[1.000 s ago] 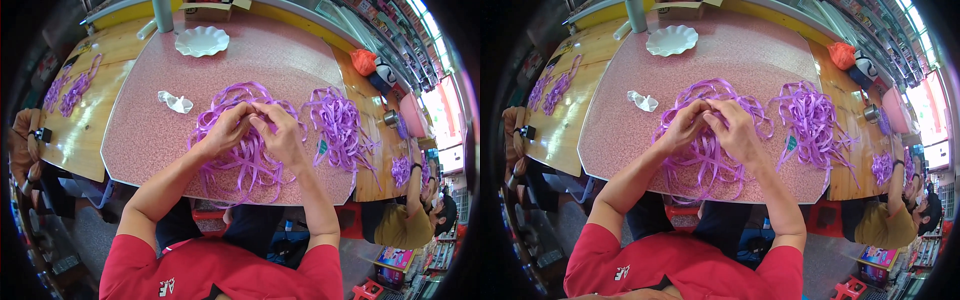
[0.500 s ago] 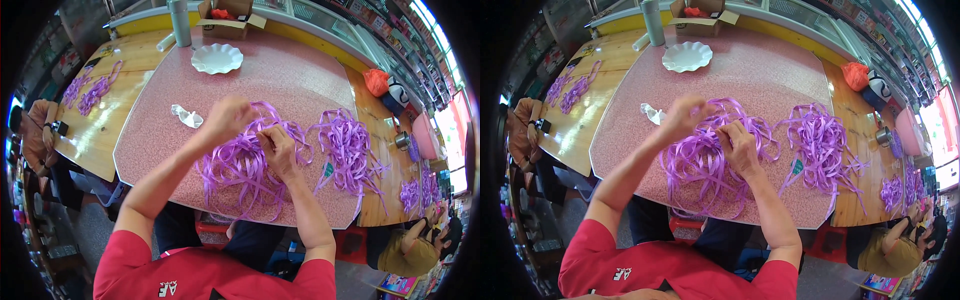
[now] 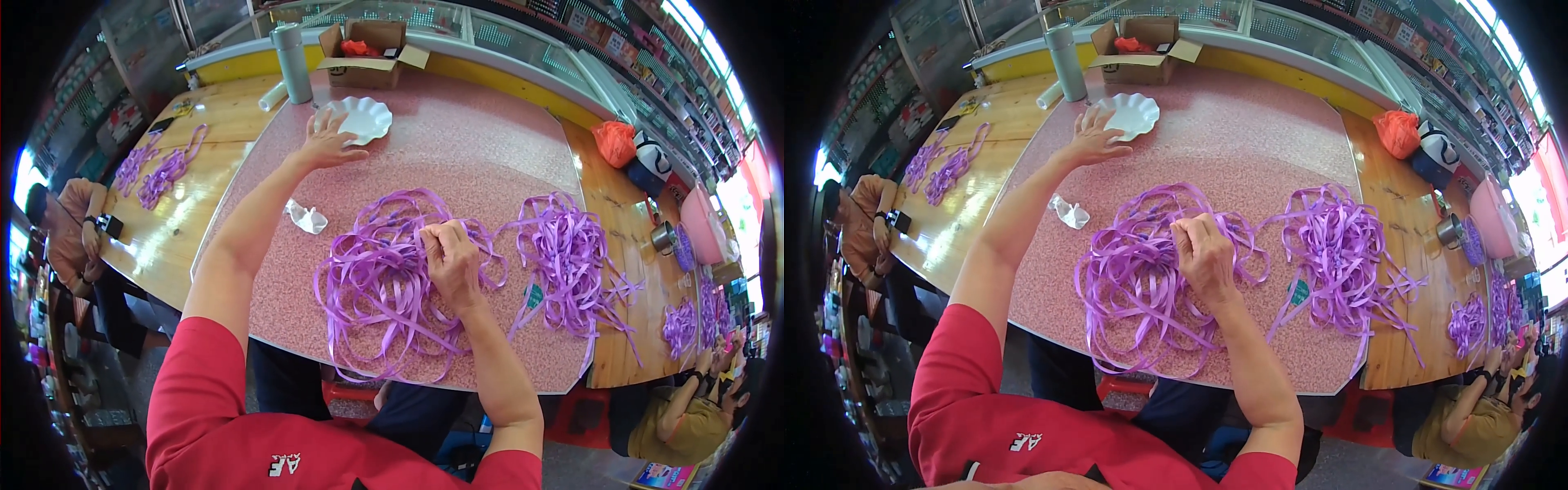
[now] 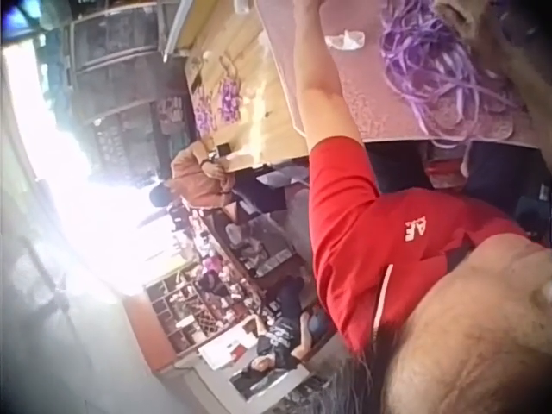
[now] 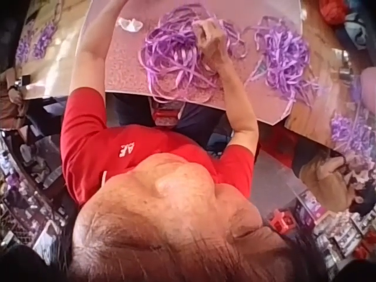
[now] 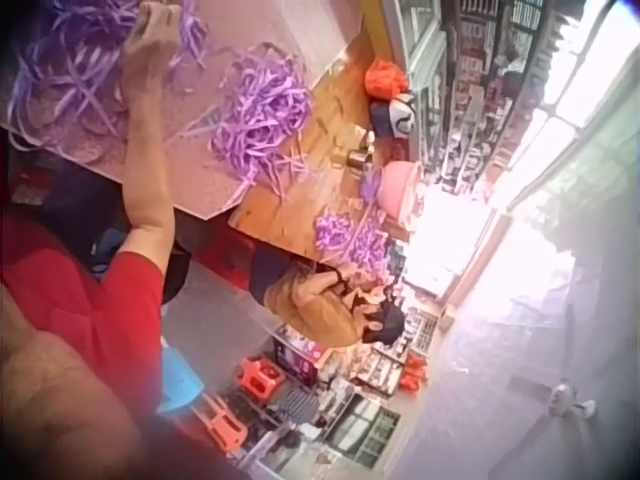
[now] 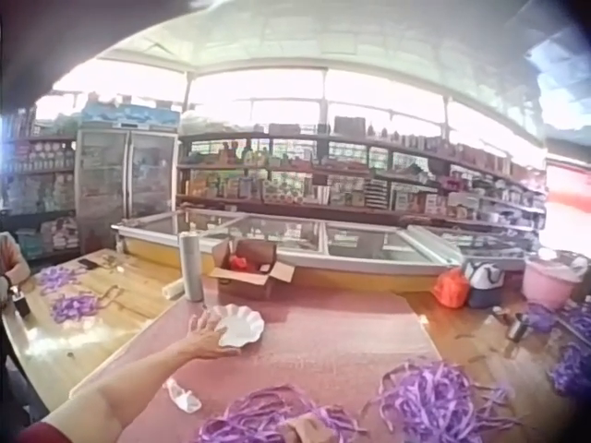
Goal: Organizing and untangling purple plastic ribbons on a table.
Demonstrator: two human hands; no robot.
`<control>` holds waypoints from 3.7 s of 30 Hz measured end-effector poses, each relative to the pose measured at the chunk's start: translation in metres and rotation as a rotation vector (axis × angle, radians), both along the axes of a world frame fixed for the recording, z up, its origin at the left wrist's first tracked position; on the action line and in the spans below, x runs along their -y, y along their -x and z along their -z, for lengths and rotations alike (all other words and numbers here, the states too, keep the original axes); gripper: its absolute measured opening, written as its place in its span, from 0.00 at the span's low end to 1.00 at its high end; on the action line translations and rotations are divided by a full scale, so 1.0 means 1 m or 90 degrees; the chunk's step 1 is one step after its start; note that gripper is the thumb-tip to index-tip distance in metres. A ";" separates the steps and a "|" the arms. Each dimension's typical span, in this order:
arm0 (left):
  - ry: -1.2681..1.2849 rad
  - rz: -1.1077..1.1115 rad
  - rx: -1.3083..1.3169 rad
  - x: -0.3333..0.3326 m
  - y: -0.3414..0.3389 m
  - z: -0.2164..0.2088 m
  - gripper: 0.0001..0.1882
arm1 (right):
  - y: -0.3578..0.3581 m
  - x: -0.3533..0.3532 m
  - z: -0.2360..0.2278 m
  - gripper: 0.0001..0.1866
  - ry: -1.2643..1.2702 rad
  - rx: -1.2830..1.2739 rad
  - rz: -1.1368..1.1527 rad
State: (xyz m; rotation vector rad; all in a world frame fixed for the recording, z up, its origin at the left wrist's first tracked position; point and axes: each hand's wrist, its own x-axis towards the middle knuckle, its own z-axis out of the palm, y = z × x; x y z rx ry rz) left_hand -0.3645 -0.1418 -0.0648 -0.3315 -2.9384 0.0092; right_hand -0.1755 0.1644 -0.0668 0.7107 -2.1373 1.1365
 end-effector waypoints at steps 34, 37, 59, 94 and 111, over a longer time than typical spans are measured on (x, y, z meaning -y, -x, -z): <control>-0.798 0.217 0.157 -0.119 -0.179 -0.012 0.16 | -0.002 -0.007 -0.015 0.08 0.069 0.001 -0.033; -0.811 0.241 0.084 -0.122 -0.177 -0.006 0.17 | -0.001 -0.002 -0.016 0.08 0.066 -0.015 -0.032; -0.819 0.304 0.178 -0.127 -0.187 -0.009 0.13 | -0.004 -0.003 -0.016 0.06 0.016 -0.009 -0.072; -0.673 0.403 -0.192 -0.129 -0.188 -0.019 0.08 | -0.015 0.000 -0.016 0.04 0.498 0.445 -0.159; -0.499 0.461 -0.243 -0.131 -0.194 -0.019 0.12 | -0.017 -0.001 -0.013 0.03 0.548 0.588 -0.188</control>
